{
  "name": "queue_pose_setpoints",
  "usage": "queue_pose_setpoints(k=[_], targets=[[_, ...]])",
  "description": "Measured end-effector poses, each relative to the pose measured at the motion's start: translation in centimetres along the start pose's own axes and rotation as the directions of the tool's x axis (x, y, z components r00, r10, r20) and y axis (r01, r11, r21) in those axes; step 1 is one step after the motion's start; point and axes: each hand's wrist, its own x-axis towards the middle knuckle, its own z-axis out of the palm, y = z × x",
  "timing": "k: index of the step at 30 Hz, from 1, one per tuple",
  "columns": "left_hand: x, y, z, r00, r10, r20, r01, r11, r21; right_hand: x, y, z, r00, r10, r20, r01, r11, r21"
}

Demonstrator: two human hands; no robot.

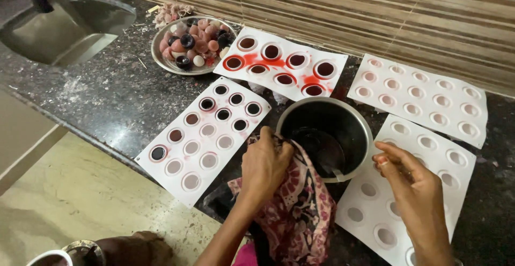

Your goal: Pour dark liquid wax from a pot into small molds using a spoon.

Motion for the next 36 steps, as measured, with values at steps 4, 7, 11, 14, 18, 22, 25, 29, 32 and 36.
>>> queue_pose_setpoints(k=[4, 7, 11, 14, 18, 22, 25, 29, 32, 36], targets=[[0.5, -0.7, 0.7, 0.998, 0.055, 0.007, -0.054, 0.993, -0.104, -0.5, 0.3, -0.9, 0.999, -0.015, -0.028, 0.015, 1.0, -0.003], [0.4, -0.5, 0.4, 0.999, 0.03, 0.012, -0.027, 0.98, -0.197, -0.7, 1.6, -1.8, 0.998, -0.05, -0.048, 0.052, 0.998, 0.028], [0.0, -1.4, 0.9, 0.998, 0.051, -0.038, -0.06, 0.946, -0.319, -1.5, 2.4, -2.9, 0.994, -0.047, -0.094, 0.053, 0.997, 0.056], [-0.1, -1.6, 0.5, 0.998, 0.03, -0.063, -0.049, 0.943, -0.328, -1.8, 3.2, -3.6, 0.993, -0.041, -0.107, 0.046, 0.998, 0.045], [0.2, -1.6, 0.4, 0.996, -0.041, -0.081, 0.016, 0.956, -0.293, -2.1, 3.7, -3.9, 0.993, -0.059, -0.101, 0.062, 0.998, 0.029], [0.3, -1.6, 0.6, 0.993, -0.067, -0.094, 0.034, 0.949, -0.314, -2.5, 4.1, -4.1, 0.995, -0.038, -0.089, 0.039, 0.999, 0.011], [0.1, -2.0, 1.1, 0.993, -0.037, -0.111, -0.004, 0.936, -0.351, -2.6, 4.7, -4.5, 0.996, -0.031, -0.081, 0.032, 0.999, 0.016], [-0.5, -1.6, 0.3, 0.99, -0.013, -0.143, -0.046, 0.912, -0.407, -2.5, 5.3, -5.2, 0.996, -0.026, -0.084, 0.025, 1.0, -0.018], [-1.1, -0.7, -2.2, 0.984, 0.011, -0.177, -0.087, 0.9, -0.427, -2.4, 5.1, -5.3, 0.996, -0.016, -0.088, 0.011, 0.998, -0.06], [-2.3, -0.4, -6.9, 0.976, 0.017, -0.219, -0.113, 0.893, -0.436, -2.2, 4.2, -4.2, 0.998, -0.015, -0.06, 0.011, 0.997, -0.072]])
